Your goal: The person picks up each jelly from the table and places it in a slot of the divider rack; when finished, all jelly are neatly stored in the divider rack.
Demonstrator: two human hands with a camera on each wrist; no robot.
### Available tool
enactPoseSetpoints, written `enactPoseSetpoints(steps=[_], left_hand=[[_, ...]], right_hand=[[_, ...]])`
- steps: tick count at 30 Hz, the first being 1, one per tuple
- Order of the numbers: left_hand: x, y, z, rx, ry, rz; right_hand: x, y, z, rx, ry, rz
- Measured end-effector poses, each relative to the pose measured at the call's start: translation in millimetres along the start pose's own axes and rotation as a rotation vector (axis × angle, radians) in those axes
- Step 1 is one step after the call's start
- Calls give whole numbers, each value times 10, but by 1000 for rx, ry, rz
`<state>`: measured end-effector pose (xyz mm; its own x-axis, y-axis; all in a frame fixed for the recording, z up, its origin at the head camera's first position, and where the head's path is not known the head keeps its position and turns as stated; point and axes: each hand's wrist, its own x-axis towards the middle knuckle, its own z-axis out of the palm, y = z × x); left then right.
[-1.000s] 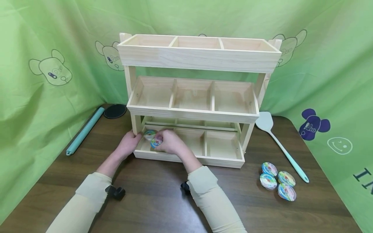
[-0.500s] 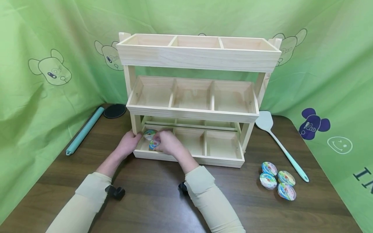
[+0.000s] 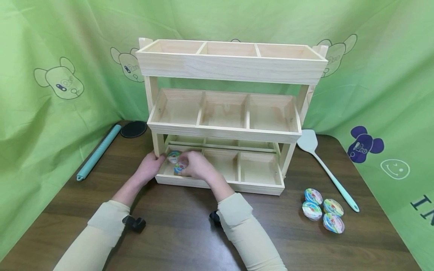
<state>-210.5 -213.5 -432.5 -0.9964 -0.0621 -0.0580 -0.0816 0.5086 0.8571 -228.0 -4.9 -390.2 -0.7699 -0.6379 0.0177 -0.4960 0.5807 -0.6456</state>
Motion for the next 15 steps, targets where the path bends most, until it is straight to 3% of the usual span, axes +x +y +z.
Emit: enactPoseSetpoints(steps=[9,15], left_hand=[[3,22,-16,-1,0,9],[5,-2,-3,8,3,-6]], right_hand=[[-128,38,-181,268,110,-54],[-212,88,-225,329,137,-106]])
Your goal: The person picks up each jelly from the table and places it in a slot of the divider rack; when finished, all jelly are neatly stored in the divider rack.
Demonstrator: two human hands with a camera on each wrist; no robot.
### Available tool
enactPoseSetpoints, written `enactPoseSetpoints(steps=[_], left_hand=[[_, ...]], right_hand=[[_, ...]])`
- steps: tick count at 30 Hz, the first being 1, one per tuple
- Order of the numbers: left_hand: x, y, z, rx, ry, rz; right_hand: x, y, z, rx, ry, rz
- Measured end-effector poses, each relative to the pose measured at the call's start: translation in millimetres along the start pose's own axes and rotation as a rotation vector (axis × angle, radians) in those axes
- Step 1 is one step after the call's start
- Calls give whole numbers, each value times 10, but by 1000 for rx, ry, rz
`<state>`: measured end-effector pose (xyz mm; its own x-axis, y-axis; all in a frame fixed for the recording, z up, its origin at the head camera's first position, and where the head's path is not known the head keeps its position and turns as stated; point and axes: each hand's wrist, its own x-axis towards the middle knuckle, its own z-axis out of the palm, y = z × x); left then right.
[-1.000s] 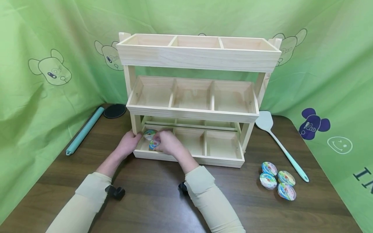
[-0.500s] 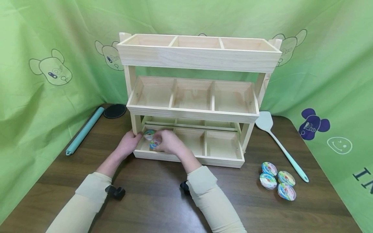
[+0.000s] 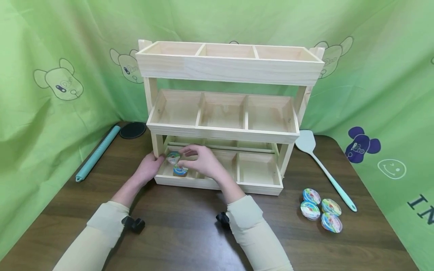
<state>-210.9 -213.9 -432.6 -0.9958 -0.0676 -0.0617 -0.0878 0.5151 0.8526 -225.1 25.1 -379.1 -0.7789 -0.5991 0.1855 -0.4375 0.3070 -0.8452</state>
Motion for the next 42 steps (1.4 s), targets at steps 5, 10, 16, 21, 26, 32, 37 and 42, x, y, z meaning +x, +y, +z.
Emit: enactPoseSetpoints(steps=[5,10,16,21,26,32,37,42], left_hand=[[-21,-28,8,-11,0,8],[-44,-54,-1,-21,-6,8],[-45,-55,-17,-30,-14,15],[-37,-46,-12,-29,-19,9],[-39,-20,-19,-29,-14,3],[-19,-9,-9,-20,-11,13],[-24,13,-4,-26,-12,7],[-14,18,-1,-12,-5,-2]], right_hand=[[-97,31,-19,4,20,-2],[-211,65,-56,-6,19,42],[-355,114,-147,-25,34,53],[-487,153,-234,12,46,38],[-609,171,-320,15,59,44],[-747,179,-408,67,92,47],[-880,207,-484,91,120,41],[-1002,245,-567,123,140,49]])
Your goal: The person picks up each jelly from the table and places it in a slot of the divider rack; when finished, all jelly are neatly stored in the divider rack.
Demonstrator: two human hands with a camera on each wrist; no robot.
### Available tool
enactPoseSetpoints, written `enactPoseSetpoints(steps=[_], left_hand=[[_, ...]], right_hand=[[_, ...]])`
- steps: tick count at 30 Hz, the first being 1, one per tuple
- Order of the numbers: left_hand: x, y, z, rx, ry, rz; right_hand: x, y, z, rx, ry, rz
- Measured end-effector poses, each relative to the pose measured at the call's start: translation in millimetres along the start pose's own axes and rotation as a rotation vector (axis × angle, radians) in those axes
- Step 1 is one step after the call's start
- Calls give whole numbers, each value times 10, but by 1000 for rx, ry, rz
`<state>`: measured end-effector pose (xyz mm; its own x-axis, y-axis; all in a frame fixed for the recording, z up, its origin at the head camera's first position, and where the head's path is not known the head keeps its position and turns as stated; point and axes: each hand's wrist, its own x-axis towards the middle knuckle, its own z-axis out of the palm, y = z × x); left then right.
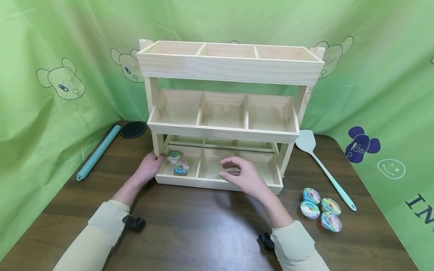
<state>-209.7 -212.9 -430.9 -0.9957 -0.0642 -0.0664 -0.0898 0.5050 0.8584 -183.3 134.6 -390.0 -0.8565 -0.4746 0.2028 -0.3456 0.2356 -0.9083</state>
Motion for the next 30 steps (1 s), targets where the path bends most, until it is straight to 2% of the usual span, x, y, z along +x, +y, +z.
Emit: enactPoseSetpoints(steps=[10,14,20,27,30], left_hand=[[-19,12,-1,-2,-6,4],[-21,6,-1,-6,-7,3],[-17,6,-2,-6,-10,12],[-16,-1,-7,-27,-21,32],[-15,-2,-11,-23,-20,33]], right_hand=[[-214,73,-214,-71,61,-14],[-299,85,-295,-140,85,-1],[-427,73,-425,-189,101,30],[-551,106,-531,-340,175,23],[-597,133,-563,-347,190,33]])
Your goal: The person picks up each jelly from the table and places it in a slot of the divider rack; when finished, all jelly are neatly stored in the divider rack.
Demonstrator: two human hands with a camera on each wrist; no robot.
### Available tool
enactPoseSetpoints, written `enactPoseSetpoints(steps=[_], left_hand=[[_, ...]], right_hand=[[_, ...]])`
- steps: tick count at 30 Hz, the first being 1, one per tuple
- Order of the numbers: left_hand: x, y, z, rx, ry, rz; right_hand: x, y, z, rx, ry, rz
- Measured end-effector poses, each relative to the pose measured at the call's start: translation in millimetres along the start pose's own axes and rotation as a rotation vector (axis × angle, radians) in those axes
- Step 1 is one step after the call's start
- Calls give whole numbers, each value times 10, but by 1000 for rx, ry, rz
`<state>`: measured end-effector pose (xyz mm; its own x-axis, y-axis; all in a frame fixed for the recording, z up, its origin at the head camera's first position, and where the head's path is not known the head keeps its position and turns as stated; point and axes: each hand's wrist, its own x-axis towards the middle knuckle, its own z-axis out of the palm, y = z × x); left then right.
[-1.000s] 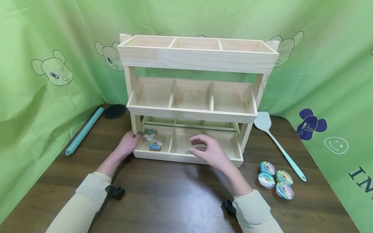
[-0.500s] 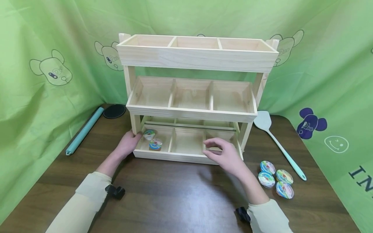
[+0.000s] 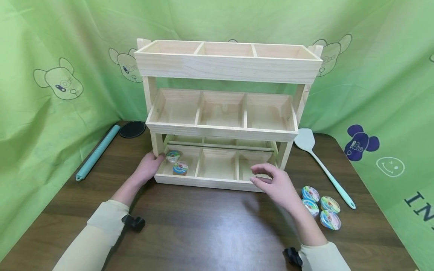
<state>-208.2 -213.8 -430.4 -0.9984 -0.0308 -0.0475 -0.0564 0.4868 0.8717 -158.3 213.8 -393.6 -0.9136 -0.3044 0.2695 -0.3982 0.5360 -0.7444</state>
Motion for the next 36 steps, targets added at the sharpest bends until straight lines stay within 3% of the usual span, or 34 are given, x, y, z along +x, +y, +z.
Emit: enactPoseSetpoints(steps=[7,18,29,36], left_hand=[[-6,2,-1,-8,-1,-14],[-7,9,-3,4,-8,-30],[3,-18,-5,3,4,-13],[17,-23,-8,3,1,-13]], right_hand=[[-81,96,-91,18,30,54],[-222,194,-299,-23,86,63],[-350,281,-535,-98,134,221],[-439,421,-647,-128,169,195]])
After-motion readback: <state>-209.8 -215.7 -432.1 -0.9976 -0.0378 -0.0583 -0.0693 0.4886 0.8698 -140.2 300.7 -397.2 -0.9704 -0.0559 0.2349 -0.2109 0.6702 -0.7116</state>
